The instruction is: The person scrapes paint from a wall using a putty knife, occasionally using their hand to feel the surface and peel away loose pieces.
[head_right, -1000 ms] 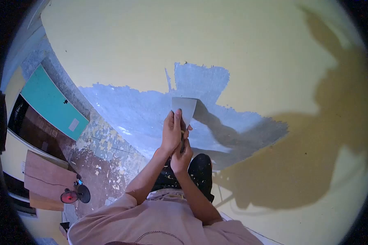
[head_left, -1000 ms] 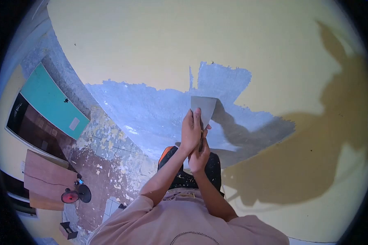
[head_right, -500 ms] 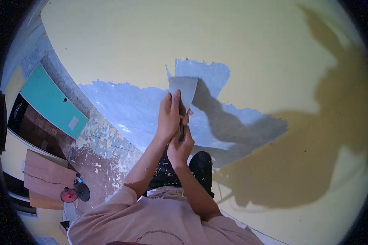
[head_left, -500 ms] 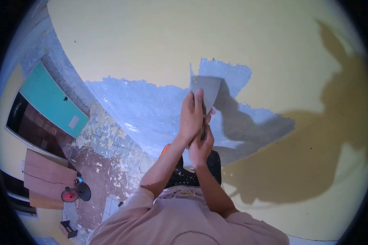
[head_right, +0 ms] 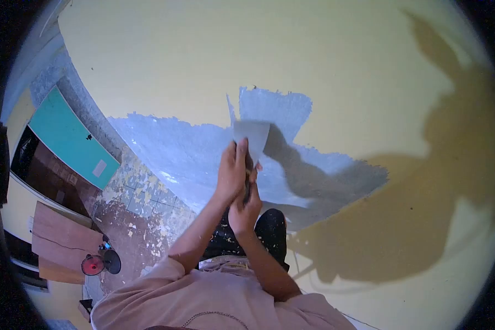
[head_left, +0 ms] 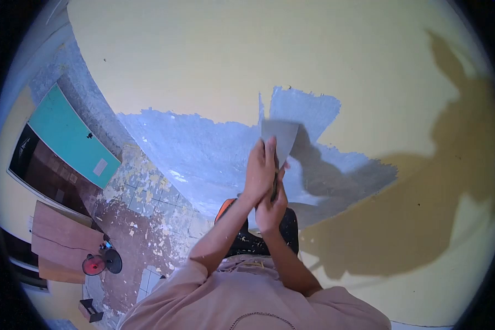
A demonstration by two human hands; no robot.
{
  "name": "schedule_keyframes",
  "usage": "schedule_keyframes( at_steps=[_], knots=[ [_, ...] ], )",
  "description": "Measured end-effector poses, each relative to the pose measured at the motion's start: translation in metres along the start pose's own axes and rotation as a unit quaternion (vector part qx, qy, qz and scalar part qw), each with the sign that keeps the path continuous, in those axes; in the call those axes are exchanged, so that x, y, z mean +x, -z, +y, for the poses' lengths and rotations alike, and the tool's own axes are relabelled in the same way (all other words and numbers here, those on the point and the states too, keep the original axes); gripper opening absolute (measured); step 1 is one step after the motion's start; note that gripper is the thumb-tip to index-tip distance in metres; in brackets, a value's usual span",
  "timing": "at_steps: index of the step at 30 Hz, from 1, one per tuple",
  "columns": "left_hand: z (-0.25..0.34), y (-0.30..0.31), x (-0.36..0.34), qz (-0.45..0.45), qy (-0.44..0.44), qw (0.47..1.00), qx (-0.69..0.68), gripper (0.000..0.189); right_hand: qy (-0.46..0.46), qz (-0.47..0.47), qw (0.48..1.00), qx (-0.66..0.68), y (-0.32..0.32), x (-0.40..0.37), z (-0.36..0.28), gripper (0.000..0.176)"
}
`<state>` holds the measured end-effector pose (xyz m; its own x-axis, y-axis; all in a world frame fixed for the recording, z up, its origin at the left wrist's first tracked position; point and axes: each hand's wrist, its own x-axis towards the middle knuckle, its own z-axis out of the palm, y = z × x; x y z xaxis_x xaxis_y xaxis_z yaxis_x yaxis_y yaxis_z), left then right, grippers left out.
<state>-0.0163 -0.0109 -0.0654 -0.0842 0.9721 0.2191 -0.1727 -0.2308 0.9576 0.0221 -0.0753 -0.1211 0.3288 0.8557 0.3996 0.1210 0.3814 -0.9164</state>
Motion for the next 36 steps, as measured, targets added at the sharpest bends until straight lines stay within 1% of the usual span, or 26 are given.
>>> schedule_keyframes(
  at_steps=[1, 2, 3, 5, 6, 7, 9, 11, 13, 15, 16, 17, 19, 20, 21, 23, 24, 26, 28, 29, 31, 32, 33, 34, 35, 36],
  knots=[
    [0.002, -0.001, -0.006, -0.008, 0.013, 1.0, 0.007, 0.035, 0.021, 0.019, 0.999, -0.02, 0.003, -0.008, 0.009, 0.034],
    [0.004, -0.003, -0.01, -0.017, 0.072, 0.997, -0.033, 0.035, -0.092, -0.016, 0.995, 0.038, 0.007, -0.014, 0.019, 0.035],
    [0.012, -0.005, -0.008, -0.018, 0.072, 0.997, -0.035, 0.035, -0.092, -0.016, 0.995, 0.036, 0.007, -0.009, 0.018, 0.035],
    [0.02, -0.006, -0.002, -0.017, 0.054, 0.998, -0.039, 0.036, -0.042, -0.009, 0.998, 0.051, 0.006, -0.002, 0.005, 0.036],
    [0.019, -0.006, -0.003, -0.017, 0.061, 0.997, -0.037, 0.036, -0.064, -0.032, 0.997, 0.01, 0.01, -0.001, -0.01, 0.036],
    [0.019, -0.006, -0.002, -0.018, 0.056, 0.997, -0.05, 0.037, -0.069, -0.032, 0.997, 0.011, 0.009, -0.002, -0.006, 0.036],
    [0.015, -0.006, -0.006, -0.017, 0.053, 0.996, -0.064, 0.037, -0.069, -0.014, 0.995, 0.066, 0.007, -0.005, 0.005, 0.036],
    [0.008, -0.006, -0.01, -0.034, 0.077, 0.996, -0.037, 0.036, -0.065, -0.004, 0.996, 0.062, 0.006, -0.01, 0.009, 0.036],
    [0.013, -0.01, -0.005, -0.029, 0.076, 0.995, -0.05, 0.036, -0.056, 0.008, 0.997, 0.053, 0.007, -0.004, 0.005, 0.036],
    [0.019, -0.012, -0.001, -0.011, 0.044, 0.997, -0.069, 0.036, -0.071, -0.022, 0.997, 0.015, 0.011, 0.002, 0.001, 0.037],
    [0.02, -0.013, -0.002, -0.011, 0.044, 0.997, -0.058, 0.036, -0.082, -0.05, 0.995, -0.003, 0.014, 0.002, 0.012, 0.038],
    [0.014, -0.012, -0.006, -0.011, 0.045, 0.997, -0.057, 0.036, -0.084, -0.049, 0.995, -0.002, 0.015, -0.003, 0.014, 0.038],
    [0.007, -0.011, -0.01, -0.015, 0.05, 0.998, -0.044, 0.036, -0.009, -0.01, 1.0, 0.026, 0.014, -0.009, 0.016, 0.038],
    [0.005, -0.01, -0.007, -0.013, 0.044, 0.998, -0.044, 0.036, -0.021, 0.003, 0.999, 0.039, 0.011, -0.01, 0.023, 0.038],
    [0.01, -0.011, -0.003, -0.008, 0.037, 0.998, -0.045, 0.036, -0.016, 0.001, 0.999, 0.04, 0.008, -0.004, 0.018, 0.038],
    [0.021, -0.014, -0.001, -0.002, 0.034, 0.998, -0.049, 0.036, -0.041, -0.015, 0.998, 0.037, 0.007, 0.005, 0.007, 0.039],
    [0.026, -0.014, -0.001, -0.003, 0.035, 0.997, -0.068, 0.036, -0.073, 0.019, 0.996, 0.056, 0.004, 0.004, -0.002, 0.021],
    [0.022, -0.011, -0.004, -0.002, 0.035, 0.996, -0.083, 0.036, -0.066, 0.02, 0.997, 0.046, 0.006, 0.0, 0.003, 0.021],
    [0.013, -0.008, -0.008, 0.0, 0.035, 0.999, -0.004, 0.036, -0.049, 0.021, 0.998, 0.037, 0.003, -0.003, 0.008, 0.021],
    [0.009, -0.008, -0.006, 0.0, 0.03, 1.0, -0.005, 0.036, -0.037, 0.037, 0.997, 0.056, 0.002, -0.007, 0.011, 0.022],
    [0.019, -0.011, -0.005, -0.001, 0.041, 0.997, -0.058, 0.035, -0.022, 0.055, 0.996, 0.072, 0.0, 0.001, 0.002, 0.023],
    [0.025, -0.012, 0.004, 0.012, 0.006, 0.999, -0.032, 0.035, 0.011, 0.049, 0.998, 0.034, -0.001, 0.011, -0.002, 0.024],
    [0.038, -0.015, 0.01, 0.011, 0.012, 0.999, -0.032, 0.035, 0.039, 0.043, 0.998, -0.004, -0.002, 0.019, -0.017, 0.026],
    [0.052, -0.017, 0.014, 0.007, -0.003, 0.998, -0.06, 0.034, -0.076, -0.034, 0.996, 0.031, 0.002, 0.026, -0.04, 0.033],
    [0.059, -0.016, 0.015, 0.004, -0.022, 0.996, -0.088, 0.034, -0.081, -0.034, 0.996, 0.032, 0.005, 0.022, -0.039, 0.033],
    [0.053, -0.012, 0.014, 0.0, -0.033, 0.999, -0.029, 0.035, -0.09, -0.042, 0.995, 0.022, 0.005, 0.019, -0.037, 0.036]
  ],
)
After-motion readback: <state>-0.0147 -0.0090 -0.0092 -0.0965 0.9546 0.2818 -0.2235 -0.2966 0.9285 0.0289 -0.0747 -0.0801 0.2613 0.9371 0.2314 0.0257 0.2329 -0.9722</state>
